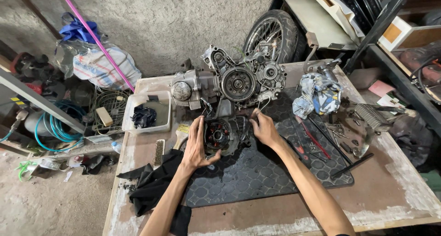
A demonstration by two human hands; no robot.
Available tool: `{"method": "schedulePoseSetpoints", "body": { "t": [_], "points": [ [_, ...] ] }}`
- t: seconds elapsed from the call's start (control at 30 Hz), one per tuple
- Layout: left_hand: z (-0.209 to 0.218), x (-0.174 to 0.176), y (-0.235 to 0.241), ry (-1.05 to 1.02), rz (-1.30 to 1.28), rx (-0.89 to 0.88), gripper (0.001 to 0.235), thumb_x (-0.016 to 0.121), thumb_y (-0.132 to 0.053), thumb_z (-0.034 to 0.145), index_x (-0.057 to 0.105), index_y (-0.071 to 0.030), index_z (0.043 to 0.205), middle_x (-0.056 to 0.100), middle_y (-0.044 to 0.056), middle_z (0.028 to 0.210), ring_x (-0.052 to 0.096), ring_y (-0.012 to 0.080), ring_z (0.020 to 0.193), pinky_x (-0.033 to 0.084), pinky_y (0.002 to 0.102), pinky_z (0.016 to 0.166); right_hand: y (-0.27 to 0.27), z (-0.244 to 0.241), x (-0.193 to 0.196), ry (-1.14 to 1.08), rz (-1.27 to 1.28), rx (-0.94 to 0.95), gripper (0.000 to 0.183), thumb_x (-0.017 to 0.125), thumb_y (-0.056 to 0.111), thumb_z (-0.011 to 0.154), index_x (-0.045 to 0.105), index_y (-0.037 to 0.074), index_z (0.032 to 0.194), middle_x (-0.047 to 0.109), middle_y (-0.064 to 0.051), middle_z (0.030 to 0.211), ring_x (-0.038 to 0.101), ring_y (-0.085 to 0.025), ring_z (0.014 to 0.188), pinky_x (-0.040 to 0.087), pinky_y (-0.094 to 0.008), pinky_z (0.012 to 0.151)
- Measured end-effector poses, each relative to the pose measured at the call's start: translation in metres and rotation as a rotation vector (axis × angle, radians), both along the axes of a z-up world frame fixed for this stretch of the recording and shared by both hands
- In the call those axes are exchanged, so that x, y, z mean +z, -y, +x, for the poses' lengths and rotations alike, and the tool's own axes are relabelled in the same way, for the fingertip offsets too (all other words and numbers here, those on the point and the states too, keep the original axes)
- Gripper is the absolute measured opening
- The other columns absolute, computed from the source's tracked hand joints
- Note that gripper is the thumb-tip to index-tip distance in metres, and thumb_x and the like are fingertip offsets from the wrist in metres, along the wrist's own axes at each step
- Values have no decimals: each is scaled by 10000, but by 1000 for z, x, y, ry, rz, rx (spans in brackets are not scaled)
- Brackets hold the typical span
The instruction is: Repairing a motorcycle engine by cleaning and inspecting internal components with a small tool
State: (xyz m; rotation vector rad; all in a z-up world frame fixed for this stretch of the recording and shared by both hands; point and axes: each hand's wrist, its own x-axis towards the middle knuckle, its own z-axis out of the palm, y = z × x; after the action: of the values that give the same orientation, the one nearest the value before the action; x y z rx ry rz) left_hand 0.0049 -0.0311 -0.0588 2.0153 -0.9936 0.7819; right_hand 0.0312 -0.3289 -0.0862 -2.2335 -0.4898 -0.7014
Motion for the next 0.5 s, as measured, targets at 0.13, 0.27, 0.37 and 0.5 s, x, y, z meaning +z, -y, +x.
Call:
{"method": "schedulePoseSetpoints", "body": {
  "t": [0.13, 0.27, 0.37, 0.5],
  "points": [
    [1, -1, -2, 10, 25, 19, 1204, 813, -427, 637, 237, 119, 1542, 365, 322, 1491, 365, 500, 1410, 308, 559, 1188, -6, -6, 10, -7, -13, 54, 96, 688, 60, 920, 612, 4, 908, 689, -197, 822, 709, -430, 802, 562, -466, 691],
    [-2, 1, -2, -3, 57, 28, 1203, 812, -435, 649, 228, 123, 1540, 348, 334, 1497, 354, 506, 1414, 311, 578, 1185, -4, -7, 10, 9, -20, 27, 101, 682, 58, 930, 601, 0, 911, 670, -208, 800, 699, -441, 793, 556, -477, 684],
    [-2, 4, -3, -4, 80, 36, 1208, 826, -436, 648, 234, 128, 1537, 346, 337, 1498, 352, 506, 1416, 320, 581, 1182, -6, -9, 12, -13, -10, 52, 97, 686, 56, 921, 603, 6, 910, 676, -199, 794, 700, -437, 787, 552, -471, 675],
    [-7, 13, -4, -34, 112, 21, 1260, 853, -477, 652, 193, 118, 1546, 300, 341, 1533, 318, 506, 1440, 309, 569, 1193, -6, -4, 11, 29, -55, 16, 85, 680, 45, 932, 606, 8, 914, 668, -194, 798, 696, -435, 769, 556, -466, 661]
  ]
}}
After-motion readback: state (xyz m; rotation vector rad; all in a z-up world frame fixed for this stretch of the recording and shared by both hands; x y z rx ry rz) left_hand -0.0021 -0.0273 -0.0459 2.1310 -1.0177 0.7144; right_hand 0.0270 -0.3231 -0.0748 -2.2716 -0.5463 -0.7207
